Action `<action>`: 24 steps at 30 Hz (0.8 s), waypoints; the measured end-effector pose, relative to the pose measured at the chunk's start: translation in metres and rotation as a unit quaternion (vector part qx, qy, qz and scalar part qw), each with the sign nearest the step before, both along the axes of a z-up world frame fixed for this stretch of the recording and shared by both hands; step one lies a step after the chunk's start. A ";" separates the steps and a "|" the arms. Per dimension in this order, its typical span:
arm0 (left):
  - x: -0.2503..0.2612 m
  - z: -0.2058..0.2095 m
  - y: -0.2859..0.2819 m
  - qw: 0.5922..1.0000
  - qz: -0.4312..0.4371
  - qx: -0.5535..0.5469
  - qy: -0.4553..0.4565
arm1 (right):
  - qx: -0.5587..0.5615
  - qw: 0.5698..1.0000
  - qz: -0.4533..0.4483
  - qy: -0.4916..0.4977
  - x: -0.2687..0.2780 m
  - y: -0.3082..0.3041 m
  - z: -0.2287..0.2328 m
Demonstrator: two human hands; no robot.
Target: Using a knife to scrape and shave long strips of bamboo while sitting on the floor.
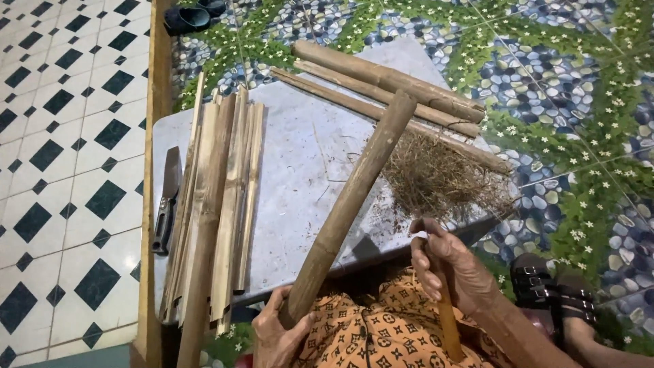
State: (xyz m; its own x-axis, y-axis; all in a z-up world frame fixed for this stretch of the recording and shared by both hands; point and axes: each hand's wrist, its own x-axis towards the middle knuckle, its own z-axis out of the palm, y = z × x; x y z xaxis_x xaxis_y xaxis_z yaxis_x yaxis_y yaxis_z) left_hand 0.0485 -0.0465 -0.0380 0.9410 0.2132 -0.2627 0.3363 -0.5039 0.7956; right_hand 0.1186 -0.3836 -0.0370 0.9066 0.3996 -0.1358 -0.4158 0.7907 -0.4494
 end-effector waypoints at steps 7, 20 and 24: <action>0.000 -0.004 0.000 1.000 0.002 -0.021 0.017 | -0.048 0.999 -0.002 -0.007 0.006 -0.003 0.005; 0.003 0.016 -0.009 1.000 -0.004 -0.030 0.006 | -0.171 0.984 -0.052 0.005 0.009 -0.010 0.014; -0.002 0.008 -0.002 0.999 -0.006 -0.026 -0.037 | -0.194 0.979 -0.060 0.009 0.007 -0.012 0.015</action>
